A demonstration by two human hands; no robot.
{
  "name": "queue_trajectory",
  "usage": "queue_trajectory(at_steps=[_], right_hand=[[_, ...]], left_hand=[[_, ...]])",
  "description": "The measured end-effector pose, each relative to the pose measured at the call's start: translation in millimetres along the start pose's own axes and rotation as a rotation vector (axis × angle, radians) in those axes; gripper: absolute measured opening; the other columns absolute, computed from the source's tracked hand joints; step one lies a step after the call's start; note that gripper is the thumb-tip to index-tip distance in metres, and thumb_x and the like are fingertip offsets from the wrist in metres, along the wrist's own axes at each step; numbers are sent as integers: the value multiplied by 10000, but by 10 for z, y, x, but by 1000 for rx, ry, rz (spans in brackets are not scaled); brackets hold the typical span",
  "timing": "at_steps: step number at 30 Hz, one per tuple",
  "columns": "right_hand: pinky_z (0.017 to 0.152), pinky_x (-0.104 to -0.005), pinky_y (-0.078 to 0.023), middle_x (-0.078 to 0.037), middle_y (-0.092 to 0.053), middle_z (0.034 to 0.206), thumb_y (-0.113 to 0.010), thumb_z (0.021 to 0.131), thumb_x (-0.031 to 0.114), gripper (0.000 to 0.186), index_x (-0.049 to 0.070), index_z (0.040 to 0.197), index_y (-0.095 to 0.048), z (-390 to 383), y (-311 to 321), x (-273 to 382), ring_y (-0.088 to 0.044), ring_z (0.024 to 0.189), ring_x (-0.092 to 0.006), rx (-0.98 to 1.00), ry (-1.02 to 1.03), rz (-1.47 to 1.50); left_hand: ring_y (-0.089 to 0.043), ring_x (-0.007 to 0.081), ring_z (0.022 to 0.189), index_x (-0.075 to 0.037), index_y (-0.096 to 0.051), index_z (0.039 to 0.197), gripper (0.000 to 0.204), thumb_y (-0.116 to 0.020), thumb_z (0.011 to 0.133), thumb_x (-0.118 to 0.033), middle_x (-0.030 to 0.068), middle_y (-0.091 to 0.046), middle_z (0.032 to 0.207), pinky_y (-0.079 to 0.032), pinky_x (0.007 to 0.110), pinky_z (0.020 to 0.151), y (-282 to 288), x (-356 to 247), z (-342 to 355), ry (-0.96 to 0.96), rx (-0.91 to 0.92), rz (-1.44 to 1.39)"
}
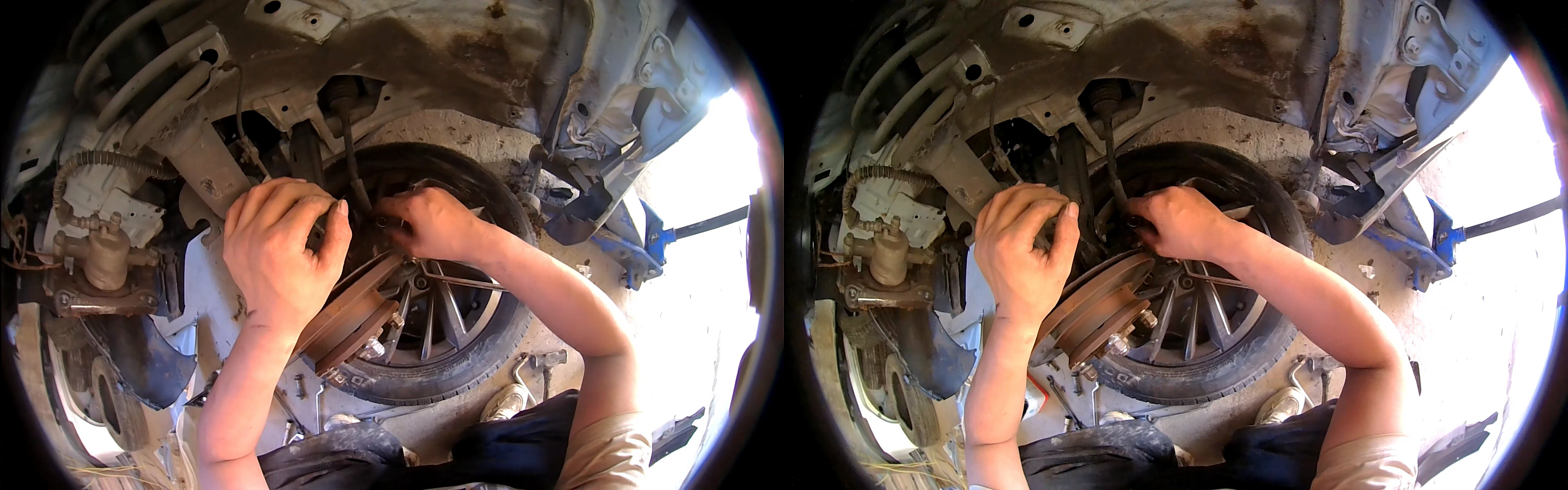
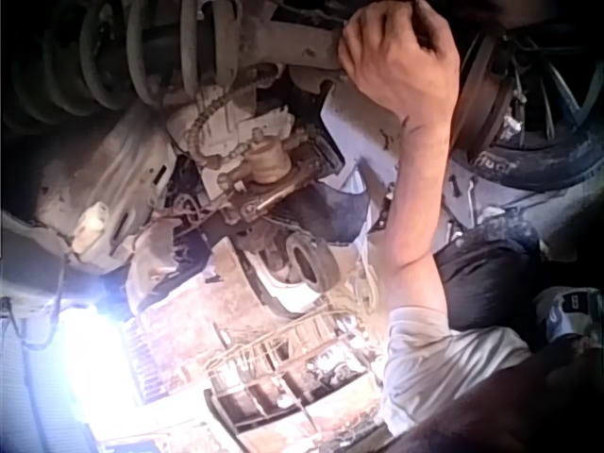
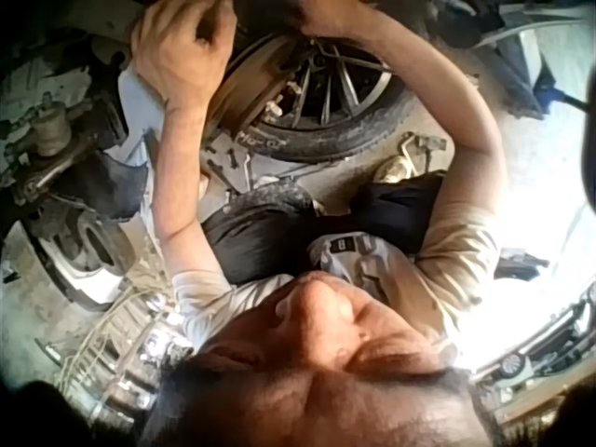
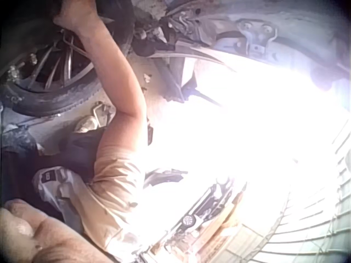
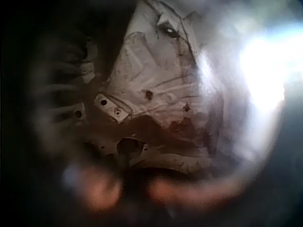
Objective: The person works on a car's wheel hub and suspension assembly, using a hammer and a screwdriver to loosen and remove components. They repeatedly strike a metal part with the hammer and use the screwdriver to pry or adjust parts within the wheel well.
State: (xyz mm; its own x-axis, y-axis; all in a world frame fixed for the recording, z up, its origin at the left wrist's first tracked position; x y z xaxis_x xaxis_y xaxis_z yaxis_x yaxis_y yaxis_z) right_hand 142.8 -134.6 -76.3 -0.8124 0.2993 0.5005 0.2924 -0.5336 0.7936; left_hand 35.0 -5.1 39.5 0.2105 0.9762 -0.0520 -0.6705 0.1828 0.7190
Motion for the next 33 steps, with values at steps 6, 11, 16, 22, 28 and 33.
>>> queue_trajectory(at_steps=[6,11,16,22,28,33], right_hand=[[668,-472,-540,-193,-671,739,-744,828,309,348,22,1000,-649,64,39,48,-672,745,-397,47,-113,-109],[632,-472,-533,-197,-657,697,-754,825,373,391,19,945,-640,-4,-45,-38,-666,709,-402,-61,64,-43],[662,-471,-541,-200,-667,732,-759,813,319,366,17,985,-643,64,12,55,-671,741,-401,132,-118,-183],[665,-476,-538,-197,-668,736,-765,802,326,391,21,1008,-634,24,-40,-10,-670,745,-404,43,-16,-41],[674,-458,-552,-188,-677,748,-750,807,311,343,48,1006,-656,71,73,64,-681,737,-375,41,-91,-142],[643,-485,-531,-191,-663,714,-754,813,320,340,31,940,-628,30,-18,12,-665,719,-405,15,-18,-94]], left_hand=[[-649,256,913,-80,-694,785,83,-729,815,-149,24,-706,881,-468,393,848,-9,35,-25,1,3,7],[-648,254,909,-80,-692,783,79,-728,814,-144,24,-705,880,-468,394,842,-18,-4,3,-14,-6,0],[-651,242,914,-98,-686,770,85,-739,794,-161,2,-697,867,-469,393,848,-11,38,-27,8,0,12],[-649,247,916,-88,-687,774,83,-734,803,-150,13,-699,869,-467,392,848,-17,18,-13,-5,-6,10],[-649,252,911,-77,-691,780,80,-730,810,-140,27,-703,872,-469,391,848,-3,23,-17,1,2,7],[-650,245,910,-88,-690,776,80,-734,802,-149,14,-700,868,-470,391,845,-21,16,-7,-7,-7,4]])
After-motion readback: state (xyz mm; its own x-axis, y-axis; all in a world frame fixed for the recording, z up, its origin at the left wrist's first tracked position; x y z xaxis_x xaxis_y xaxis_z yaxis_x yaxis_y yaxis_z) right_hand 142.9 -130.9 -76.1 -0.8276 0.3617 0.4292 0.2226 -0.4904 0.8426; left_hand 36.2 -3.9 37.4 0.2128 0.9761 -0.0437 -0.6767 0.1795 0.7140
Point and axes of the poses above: each hand's wrist, its own z-axis towards the middle knuckle, its own y-axis out of the back of the hand, x = y × z, the point moved 5 cm from there along z, towards the middle knuckle
